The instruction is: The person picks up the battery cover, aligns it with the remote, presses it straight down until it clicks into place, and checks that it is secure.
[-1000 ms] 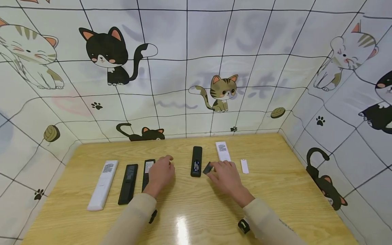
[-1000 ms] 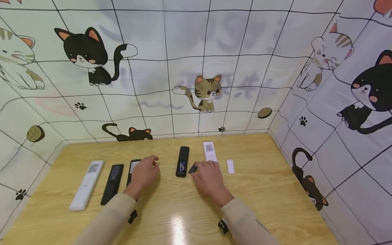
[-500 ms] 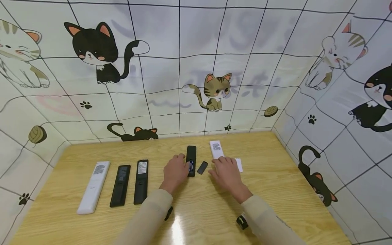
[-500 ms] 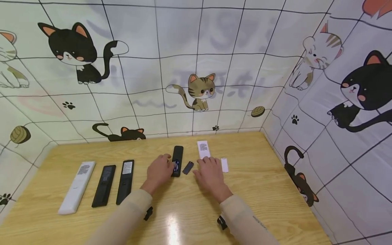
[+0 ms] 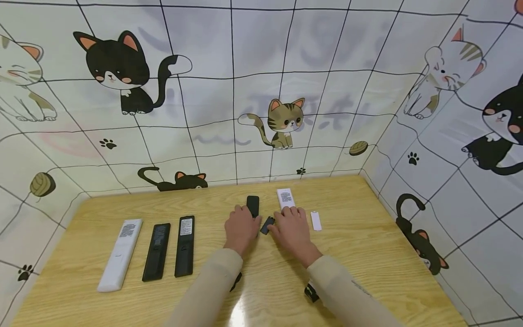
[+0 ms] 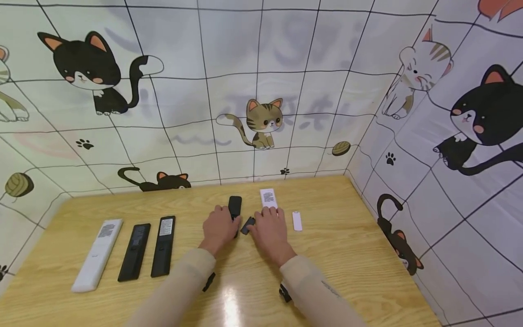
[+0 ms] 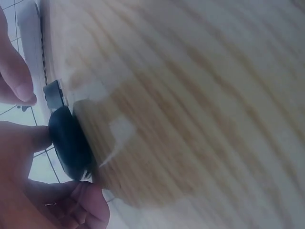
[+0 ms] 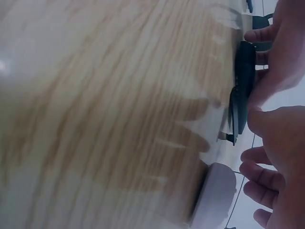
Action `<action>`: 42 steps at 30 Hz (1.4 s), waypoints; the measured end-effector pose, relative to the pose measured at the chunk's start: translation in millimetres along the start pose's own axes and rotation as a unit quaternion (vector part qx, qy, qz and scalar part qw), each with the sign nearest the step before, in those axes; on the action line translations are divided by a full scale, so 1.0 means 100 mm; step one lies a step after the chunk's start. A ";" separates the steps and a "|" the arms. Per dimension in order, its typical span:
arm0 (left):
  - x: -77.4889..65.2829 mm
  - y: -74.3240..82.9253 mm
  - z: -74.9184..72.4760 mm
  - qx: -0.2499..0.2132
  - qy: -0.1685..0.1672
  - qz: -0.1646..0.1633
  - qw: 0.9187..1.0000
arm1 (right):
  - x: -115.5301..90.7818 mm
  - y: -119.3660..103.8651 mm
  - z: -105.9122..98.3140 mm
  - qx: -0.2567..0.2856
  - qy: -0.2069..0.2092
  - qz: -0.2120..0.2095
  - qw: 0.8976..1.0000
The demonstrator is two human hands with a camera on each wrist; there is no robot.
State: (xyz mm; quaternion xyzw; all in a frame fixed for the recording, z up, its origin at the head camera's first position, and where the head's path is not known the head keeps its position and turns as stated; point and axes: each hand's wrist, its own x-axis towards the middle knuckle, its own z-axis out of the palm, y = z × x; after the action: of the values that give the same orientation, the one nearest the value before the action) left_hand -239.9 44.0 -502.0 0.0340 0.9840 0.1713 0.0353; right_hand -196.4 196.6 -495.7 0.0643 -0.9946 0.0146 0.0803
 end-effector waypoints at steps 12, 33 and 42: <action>0.05 0.06 0.03 -0.001 0.005 0.001 1.000 | 0.06 -0.06 0.06 -0.025 0.001 0.014 1.000; 0.00 0.07 0.00 -0.024 0.021 -0.008 0.999 | 0.13 -0.17 0.10 -0.058 -0.033 0.023 0.998; -0.03 0.08 -0.01 -0.012 0.043 0.014 0.999 | 0.18 -0.15 0.08 -0.051 -0.051 0.030 0.997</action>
State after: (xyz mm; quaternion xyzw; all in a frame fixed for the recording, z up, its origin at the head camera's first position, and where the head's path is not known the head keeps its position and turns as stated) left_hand -236.4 50.5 -497.8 0.0400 0.9820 0.1845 -0.0093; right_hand -213.5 178.7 -500.0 0.0309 -0.9983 -0.0371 0.0326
